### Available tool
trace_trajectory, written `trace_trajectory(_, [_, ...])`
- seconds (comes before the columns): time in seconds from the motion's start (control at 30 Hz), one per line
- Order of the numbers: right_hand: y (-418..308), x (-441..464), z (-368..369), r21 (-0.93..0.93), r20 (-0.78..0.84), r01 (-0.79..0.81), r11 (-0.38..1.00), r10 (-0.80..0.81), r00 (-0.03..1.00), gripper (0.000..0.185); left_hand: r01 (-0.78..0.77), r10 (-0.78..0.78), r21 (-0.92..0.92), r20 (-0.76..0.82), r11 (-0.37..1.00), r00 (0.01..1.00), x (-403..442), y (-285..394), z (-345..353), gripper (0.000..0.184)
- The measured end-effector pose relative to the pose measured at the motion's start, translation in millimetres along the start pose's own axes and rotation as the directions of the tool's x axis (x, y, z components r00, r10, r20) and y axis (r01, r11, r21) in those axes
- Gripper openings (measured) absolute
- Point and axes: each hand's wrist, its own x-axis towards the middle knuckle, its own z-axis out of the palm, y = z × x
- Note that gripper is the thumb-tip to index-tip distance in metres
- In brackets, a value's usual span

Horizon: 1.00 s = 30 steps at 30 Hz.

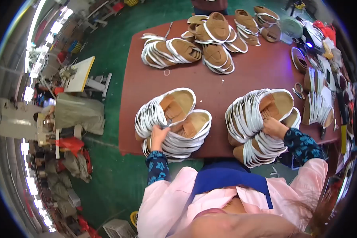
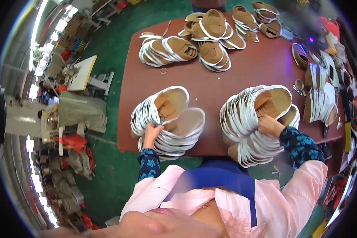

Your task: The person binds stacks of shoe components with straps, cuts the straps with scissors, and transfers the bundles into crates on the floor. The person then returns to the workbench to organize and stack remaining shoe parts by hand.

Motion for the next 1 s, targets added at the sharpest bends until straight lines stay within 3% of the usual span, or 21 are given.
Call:
trace_trajectory(0.07, [-34.4, -8.2, -24.0, 0.079, -0.068, -0.051, 0.996, 0.056, 0.996, 0.019, -0.031, 0.037, 0.046, -0.13, 0.998, 0.991, -24.4, 22.0, -7.3, 0.062])
trace_trajectory(0.17, [-102.1, -26.6, -59.3, 0.069, -0.053, -0.192, 0.979, 0.196, 0.979, 0.02, -0.131, 0.1, 0.355, 0.105, 0.926, 0.989, -26.4, 41.7, -18.6, 0.064])
trace_trajectory(0.2, [-129.7, -34.9, -53.4, 0.109, -0.003, -0.285, 0.952, 0.287, 0.958, 0.019, -0.188, 0.113, 0.324, 0.236, 0.927, 0.965, -17.8, 43.1, -21.9, 0.063])
trace_trajectory(0.27, [-178.9, -54.3, -55.6, 0.133, -0.074, -0.425, 0.895, 0.437, 0.897, 0.016, -0.262, 0.123, 0.249, 0.465, 0.932, 0.877, -3.2, 40.3, -35.1, 0.061])
trace_trajectory(0.3, [-212.0, -67.9, -39.4, 0.243, -0.028, -0.497, 0.833, 0.518, 0.855, 0.013, -0.255, 0.138, 0.156, 0.528, 0.954, 0.838, 14.9, 19.1, -32.1, 0.047])
trace_trajectory(0.4, [-294.5, -105.2, -19.6, 0.476, 0.09, -0.627, 0.616, 0.675, 0.732, 0.004, -0.003, 0.175, -0.315, 0.519, 0.949, 0.837, 28.5, -18.2, -20.6, 0.031])
trace_trajectory(0.47, [-344.5, -128.3, -4.6, 0.521, 0.169, -0.732, 0.438, 0.788, 0.592, 0.001, -0.023, 0.206, -0.35, 0.497, 0.937, 0.843, 36.8, -24.7, -10.6, 0.021])
trace_trajectory(0.5, [-369.3, -138.1, -4.1, 0.521, 0.158, -0.732, 0.439, 0.793, 0.588, 0.001, -0.045, 0.203, -0.329, 0.465, 0.943, 0.862, 20.2, -8.1, -15.7, 0.02])
trace_trajectory(0.53, [-395.4, -147.5, -8.1, 0.49, 0.26, -0.838, 0.241, 0.877, 0.404, 0.0, -0.075, 0.21, -0.299, 0.45, 0.951, 0.868, 4.2, 11.6, -16.2, 0.019])
trace_trajectory(0.6, [-447.0, -161.3, -9.0, 0.45, 0.306, -0.888, 0.092, 0.919, 0.25, 0.002, -0.311, 0.397, -0.275, 0.356, 0.91, 0.846, -10.6, 16.8, -17.8, 0.02])
trace_trajectory(0.73, [-547.5, -195.1, -1.9, 0.394, 0.412, -0.909, -0.134, 0.91, 0.044, 0.003, -0.367, 0.474, -0.393, 0.221, 0.843, 0.852, -80.8, 48.8, 16.0, 0.02])
trace_trajectory(0.8, [-601.8, -218.7, 0.7, 0.351, 0.386, -0.903, -0.248, 0.917, -0.102, 0.011, -0.428, 0.591, -0.563, 0.14, 0.707, 0.794, -102.6, 52.3, 52.9, 0.018])
trace_trajectory(0.87, [-641.1, -247.5, -10.5, 0.294, 0.379, -0.895, -0.335, 0.901, -0.213, 0.007, -0.238, 0.516, -0.663, 0.259, 0.71, 0.817, -172.7, 85.0, 99.7, 0.018])
trace_trajectory(0.9, [-663.5, -260.8, -9.8, 0.3, 0.387, -0.874, -0.383, 0.886, -0.256, 0.005, -0.009, 0.376, -0.739, 0.333, 0.674, 0.865, -205.4, 101.1, 130.5, 0.027])
trace_trajectory(0.93, [-684.8, -269.5, -8.6, 0.258, 0.416, -0.853, -0.453, 0.849, -0.325, 0.007, -0.012, 0.411, -0.686, 0.421, 0.727, 0.808, -215.3, 103.6, 159.2, 0.032])
trace_trajectory(1.0, [-718.8, -290.2, -21.5, 0.237, 0.424, -0.806, -0.543, 0.804, -0.417, 0.006, -0.033, 0.478, -0.657, 0.513, 0.753, 0.713, -328.1, 155.9, 183.8, 0.031])
